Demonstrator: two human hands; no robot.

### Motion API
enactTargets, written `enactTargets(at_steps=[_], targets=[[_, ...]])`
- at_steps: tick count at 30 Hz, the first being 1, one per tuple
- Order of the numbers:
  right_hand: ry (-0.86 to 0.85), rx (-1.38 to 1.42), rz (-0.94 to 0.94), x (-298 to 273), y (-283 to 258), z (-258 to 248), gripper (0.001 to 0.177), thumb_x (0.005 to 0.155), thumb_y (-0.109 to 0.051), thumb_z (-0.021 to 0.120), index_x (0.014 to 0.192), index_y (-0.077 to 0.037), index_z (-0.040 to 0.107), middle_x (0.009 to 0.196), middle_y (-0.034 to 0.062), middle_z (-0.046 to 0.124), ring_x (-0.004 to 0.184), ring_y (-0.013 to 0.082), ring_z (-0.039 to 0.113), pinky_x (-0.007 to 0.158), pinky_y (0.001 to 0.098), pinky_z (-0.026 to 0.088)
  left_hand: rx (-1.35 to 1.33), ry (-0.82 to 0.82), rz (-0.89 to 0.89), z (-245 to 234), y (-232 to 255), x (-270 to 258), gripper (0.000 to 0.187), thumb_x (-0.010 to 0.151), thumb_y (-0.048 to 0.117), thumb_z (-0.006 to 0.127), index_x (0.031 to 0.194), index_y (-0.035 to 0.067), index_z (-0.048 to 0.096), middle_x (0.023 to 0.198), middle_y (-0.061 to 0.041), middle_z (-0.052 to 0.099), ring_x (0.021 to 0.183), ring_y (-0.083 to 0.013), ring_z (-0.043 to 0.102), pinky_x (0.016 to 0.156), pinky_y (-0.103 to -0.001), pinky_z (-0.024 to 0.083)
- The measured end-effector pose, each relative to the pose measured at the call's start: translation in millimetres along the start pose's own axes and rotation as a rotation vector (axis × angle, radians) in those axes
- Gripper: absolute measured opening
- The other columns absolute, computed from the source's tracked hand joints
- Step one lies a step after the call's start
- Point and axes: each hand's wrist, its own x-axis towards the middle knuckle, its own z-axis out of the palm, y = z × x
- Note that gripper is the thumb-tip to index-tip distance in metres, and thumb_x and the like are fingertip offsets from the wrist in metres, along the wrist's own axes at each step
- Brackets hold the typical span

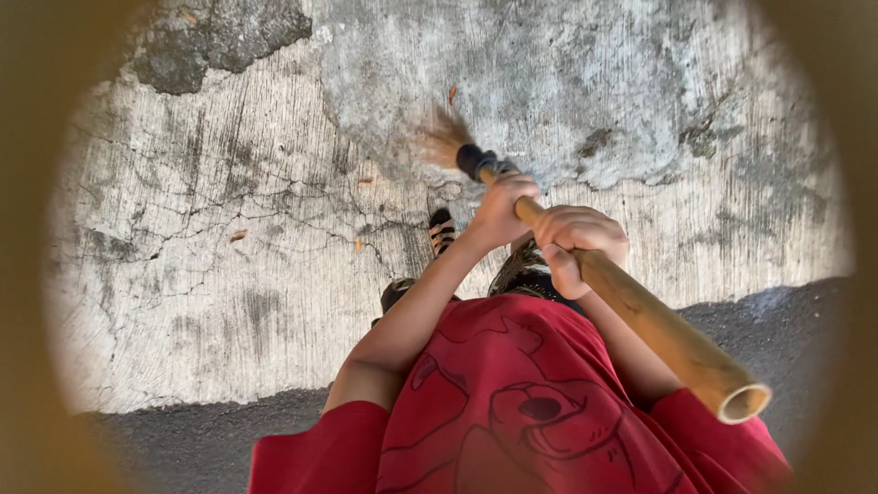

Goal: Sweeping fallen leaves off an asphalt driveway using a broom.

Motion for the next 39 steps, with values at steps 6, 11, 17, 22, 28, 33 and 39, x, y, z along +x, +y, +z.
enactTargets(at_steps=[6, 11, 17, 22, 28, 33, 39], targets=[[-0.101, -0.330, -0.244, 36.4, 56.6, -15.1, 0.013, 0.084, -0.005, 0.055, 0.072, -0.004, 0.050, 0.063, 0.0096, 0.057, 0.055, 0.0237, 0.061, 0.053, 0.0371, 0.053, -0.149, 0.093, 0.130, 21.8, -51.3, 68.3, 0.016, 0.074, 0.005, 0.070, 0.073, 0.005, 0.054, 0.074, -0.006, 0.056, 0.070, -0.0214, 0.053, 0.069, -0.034, 0.047], [-0.151, -0.115, 0.038, -12.2, 139.3, -29.2, 0.021, 0.077, -0.006, 0.061, 0.063, -0.013, 0.047, 0.052, 0.0012, 0.051, 0.043, 0.0115, 0.046, 0.040, 0.0264, 0.040, -0.197, 0.185, -0.048, 42.2, -149.0, 42.9, 0.016, 0.088, 0.008, 0.066, 0.076, 0.008, 0.055, 0.075, -0.002, 0.056, 0.067, -0.0182, 0.053, 0.061, -0.032, 0.047], [-0.208, 0.252, 0.146, -12.3, 113.3, -63.6, 0.018, 0.076, 0.000, 0.055, 0.063, -0.011, 0.048, 0.053, 0.0020, 0.050, 0.044, 0.0128, 0.045, 0.040, 0.0263, 0.037, 0.026, 0.187, -0.129, 16.4, -39.3, 37.3, 0.023, 0.078, 0.003, 0.070, 0.067, 0.010, 0.051, 0.067, -0.001, 0.054, 0.065, -0.0193, 0.050, 0.067, -0.034, 0.046], [-0.127, 0.227, 0.150, 50.6, 68.5, -112.5, 0.016, 0.077, 0.002, 0.052, 0.065, -0.008, 0.051, 0.054, 0.0019, 0.055, 0.042, 0.0130, 0.053, 0.041, 0.0263, 0.047, 0.034, 0.271, -0.068, 47.7, -10.2, 86.2, 0.023, 0.064, 0.002, 0.074, 0.068, 0.005, 0.052, 0.070, -0.008, 0.057, 0.071, -0.0239, 0.051, 0.066, -0.037, 0.042], [-0.140, 0.118, 0.061, 46.3, 105.0, -126.2, 0.018, 0.077, -0.001, 0.052, 0.064, -0.013, 0.048, 0.054, 0.0017, 0.054, 0.044, 0.0127, 0.052, 0.043, 0.0271, 0.048, 0.040, 0.171, -0.155, 65.9, -60.5, 122.3, 0.021, 0.075, -0.001, 0.067, 0.067, 0.012, 0.053, 0.071, -0.001, 0.058, 0.070, -0.0172, 0.054, 0.068, -0.033, 0.048], [-0.187, -0.051, 0.091, 37.1, 138.4, -61.6, 0.023, 0.080, -0.006, 0.064, 0.065, -0.012, 0.048, 0.055, 0.0000, 0.050, 0.049, 0.0134, 0.049, 0.049, 0.0280, 0.045, -0.207, 0.254, -0.082, 32.9, -127.4, 99.8, 0.018, 0.082, 0.010, 0.062, 0.073, 0.003, 0.050, 0.071, -0.005, 0.050, 0.067, -0.0196, 0.049, 0.062, -0.034, 0.042], [-0.238, 0.102, 0.161, 34.9, 139.2, -32.8, 0.022, 0.074, 0.000, 0.059, 0.063, -0.009, 0.043, 0.056, 0.0029, 0.042, 0.047, 0.0173, 0.038, 0.048, 0.0343, 0.033, -0.001, 0.254, -0.066, -12.1, -102.7, 48.6, 0.022, 0.077, 0.013, 0.065, 0.067, 0.002, 0.049, 0.068, -0.010, 0.053, 0.068, -0.0231, 0.052, 0.066, -0.038, 0.040]])
